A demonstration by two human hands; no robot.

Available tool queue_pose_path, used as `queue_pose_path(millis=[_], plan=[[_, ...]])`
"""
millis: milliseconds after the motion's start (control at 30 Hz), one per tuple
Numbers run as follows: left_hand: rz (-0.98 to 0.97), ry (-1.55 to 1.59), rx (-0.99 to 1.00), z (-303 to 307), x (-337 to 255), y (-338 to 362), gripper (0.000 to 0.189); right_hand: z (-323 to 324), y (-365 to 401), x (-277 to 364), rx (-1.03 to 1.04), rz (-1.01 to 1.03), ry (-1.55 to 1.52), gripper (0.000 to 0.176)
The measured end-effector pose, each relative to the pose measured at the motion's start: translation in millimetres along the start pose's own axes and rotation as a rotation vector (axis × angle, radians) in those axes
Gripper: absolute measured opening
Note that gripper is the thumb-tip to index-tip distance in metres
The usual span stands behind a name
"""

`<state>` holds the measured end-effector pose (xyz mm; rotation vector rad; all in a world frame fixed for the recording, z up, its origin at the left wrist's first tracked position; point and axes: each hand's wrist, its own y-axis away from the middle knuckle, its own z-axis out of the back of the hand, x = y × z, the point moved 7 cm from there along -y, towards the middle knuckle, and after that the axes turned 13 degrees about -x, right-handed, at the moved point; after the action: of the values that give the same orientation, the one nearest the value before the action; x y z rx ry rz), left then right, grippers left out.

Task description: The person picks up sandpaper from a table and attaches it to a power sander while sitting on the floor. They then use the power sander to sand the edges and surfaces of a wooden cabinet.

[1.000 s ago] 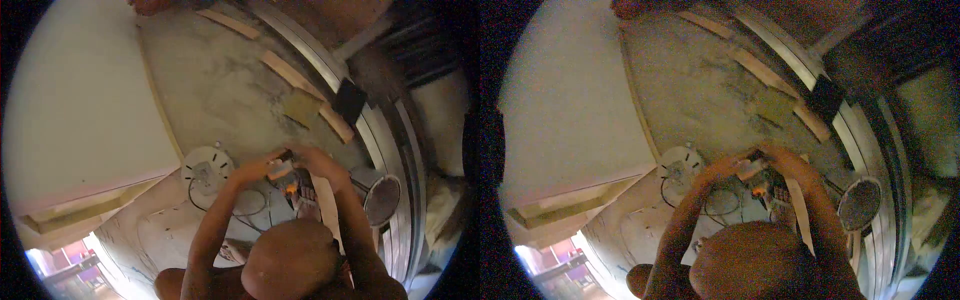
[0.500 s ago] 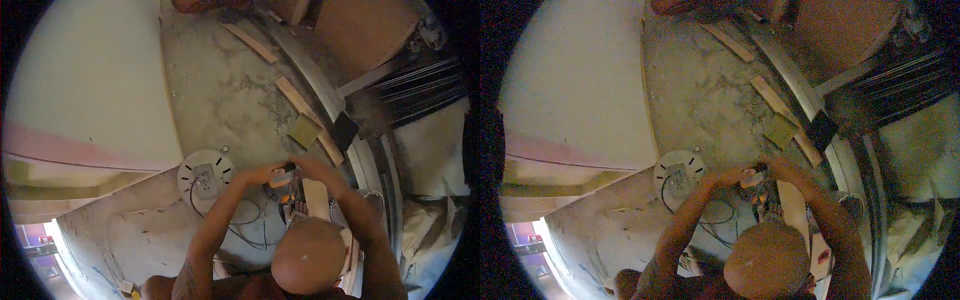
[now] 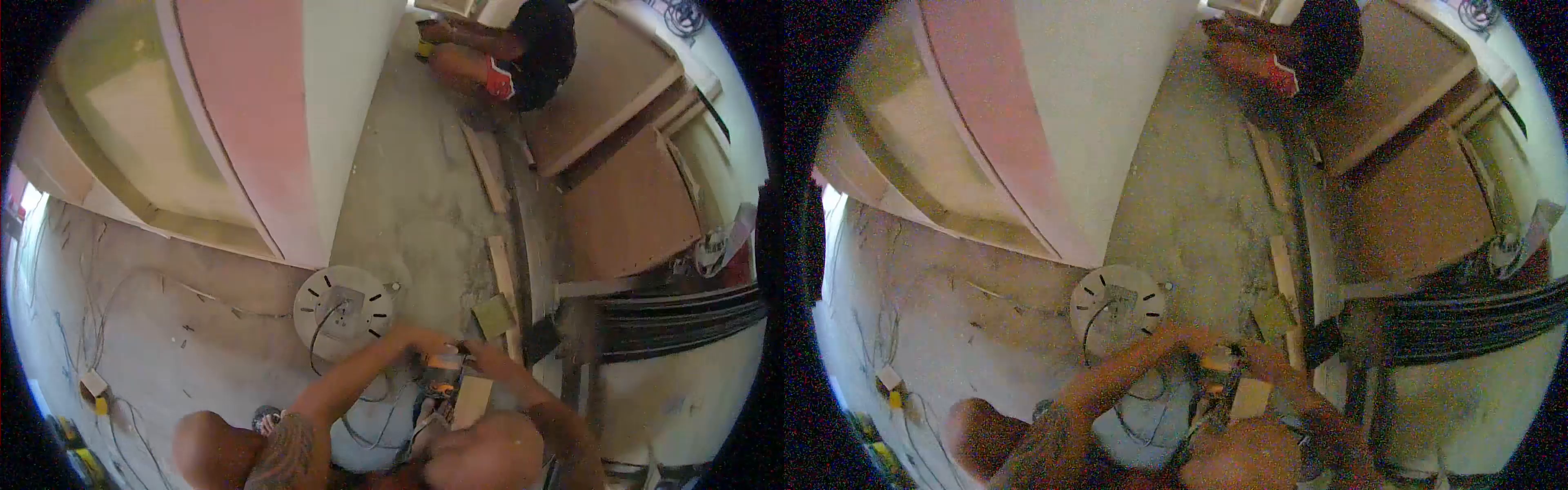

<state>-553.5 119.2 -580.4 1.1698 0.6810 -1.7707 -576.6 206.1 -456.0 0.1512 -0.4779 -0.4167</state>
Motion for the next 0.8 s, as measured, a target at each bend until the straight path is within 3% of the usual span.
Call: queue_pose_path(millis=[33, 133, 233, 333, 400, 500, 633, 667, 733, 767, 800], plan=[[-0.001, -0.01, -0.013, 0.3, 4.2, -5.1, 0.054, -3.1, 1.3, -1.2, -0.005, 0.013, 0.01, 0.049], [0.283, 0.065, 0.219, -22.8, 35.7, -7.7, 0.054, 0.2, 1.3, 0.7, -0.01, -0.035, -0.063, 0.044], [0.007, -0.127, -0.093, -22.2, 57.7, -19.2, 0.052, 7.9, 0.4, 14.1, 0.045, -0.086, -0.173, 0.041], [0.105, -0.03, -0.023, 1.2, 21.8, -0.3, 0.049, 10.9, 1.1, 26.9, 0.022, 0.023, -0.128, 0.037], [0.114, -0.003, -0.036, 14.5, 3.9, 4.3, 0.047, -7.1, 1.2, -1.0, 0.042, -0.125, -0.028, 0.035], [0.114, 0.03, -0.072, 22.4, -8.2, 9.0, 0.045, -7.8, -7.2, -3.6, 0.027, -0.18, -0.001, 0.034], [0.11, 0.036, -0.152, 33.3, -21.1, 15.5, 0.041, 9.5, -6.2, 6.9, 0.15, -0.093, 0.142, 0.039], [0.11, 0.038, -0.166, 35.1, -25.1, 15.8, 0.04, 8.5, 0.1, -8.7, 0.052, 0.076, 0.14, 0.041], [0.098, 0.048, -0.213, 41.0, -32.1, 17.4, 0.038, 27.3, -5.2, -25.6, 0.033, 0.168, 0.164, 0.044], [0.086, 0.058, -0.247, 48.3, -38.9, 15.2, 0.037, 49.7, -7.6, -27.3, 0.11, 0.094, 0.196, 0.045], [0.071, 0.065, -0.284, 54.9, -46.7, 17.9, 0.036, 81.8, -12.8, -19.7, 0.004, 0.054, 0.167, 0.044]])
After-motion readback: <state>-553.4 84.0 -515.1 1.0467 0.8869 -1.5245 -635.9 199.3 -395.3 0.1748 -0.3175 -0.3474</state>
